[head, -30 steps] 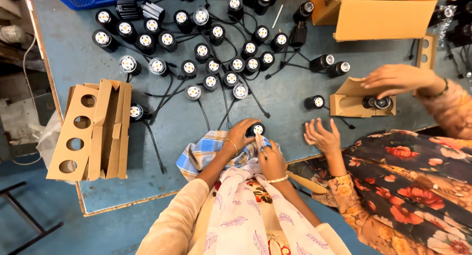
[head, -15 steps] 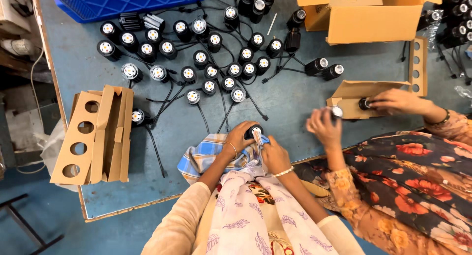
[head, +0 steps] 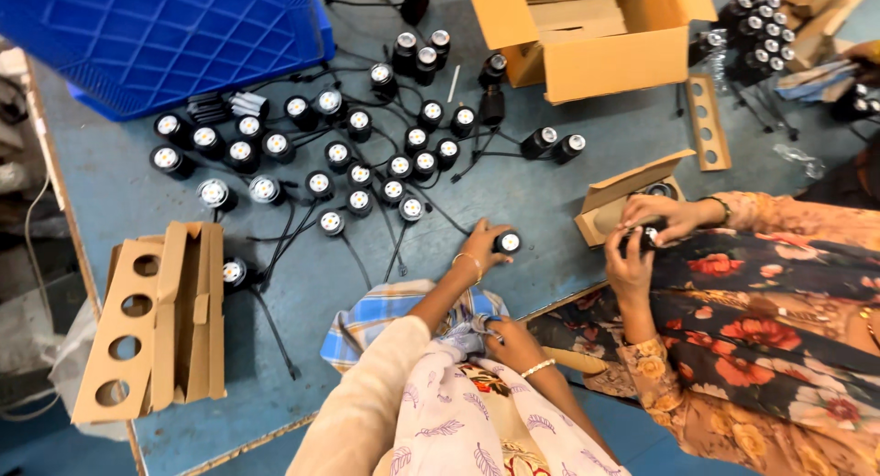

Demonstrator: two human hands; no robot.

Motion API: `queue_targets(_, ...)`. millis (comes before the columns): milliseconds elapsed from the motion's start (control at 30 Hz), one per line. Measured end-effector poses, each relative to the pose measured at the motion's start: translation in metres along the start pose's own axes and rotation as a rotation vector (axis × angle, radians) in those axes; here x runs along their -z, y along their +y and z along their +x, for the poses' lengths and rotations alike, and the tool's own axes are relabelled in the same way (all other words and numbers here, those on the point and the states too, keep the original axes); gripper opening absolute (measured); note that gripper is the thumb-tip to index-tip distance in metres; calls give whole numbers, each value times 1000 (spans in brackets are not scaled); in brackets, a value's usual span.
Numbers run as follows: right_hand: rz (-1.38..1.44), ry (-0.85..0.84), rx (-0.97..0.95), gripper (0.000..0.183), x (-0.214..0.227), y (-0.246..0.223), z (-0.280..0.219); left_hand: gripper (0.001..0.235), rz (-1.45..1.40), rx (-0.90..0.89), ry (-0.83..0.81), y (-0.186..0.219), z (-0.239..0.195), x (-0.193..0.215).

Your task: The person wipes the surface of small black LED lights with a cloth on a workbench, then places them into cardboard inserts. The person handles the lights one at a time, wiping each unit before moving it to the packaging area.

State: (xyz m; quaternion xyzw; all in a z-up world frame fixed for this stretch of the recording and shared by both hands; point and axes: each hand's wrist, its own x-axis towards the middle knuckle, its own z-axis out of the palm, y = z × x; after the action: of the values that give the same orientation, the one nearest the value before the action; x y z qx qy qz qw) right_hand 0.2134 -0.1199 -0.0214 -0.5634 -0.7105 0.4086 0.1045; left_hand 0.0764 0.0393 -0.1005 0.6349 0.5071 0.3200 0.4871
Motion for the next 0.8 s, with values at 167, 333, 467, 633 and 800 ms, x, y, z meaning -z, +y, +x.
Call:
queue_targets(167,-4,5,-53,19,-7,13,-10,82,-63,-171,55,41,32,-7)
queue_targets(333,-9,-1,-86,19,-1,22,-17,68,285,-180,737,53,-15,66)
queue_targets(467,-48,-25,-118,19,10,17,-3,71,197,121,925,23,-43,110)
queue_targets(633,4,-9,79,21,24,-14,24,63,178,109,904,-9,-40,110)
queue_targets(800,24,0,-3,22,47,-43,35,53,103,5,785,-16,-59,103)
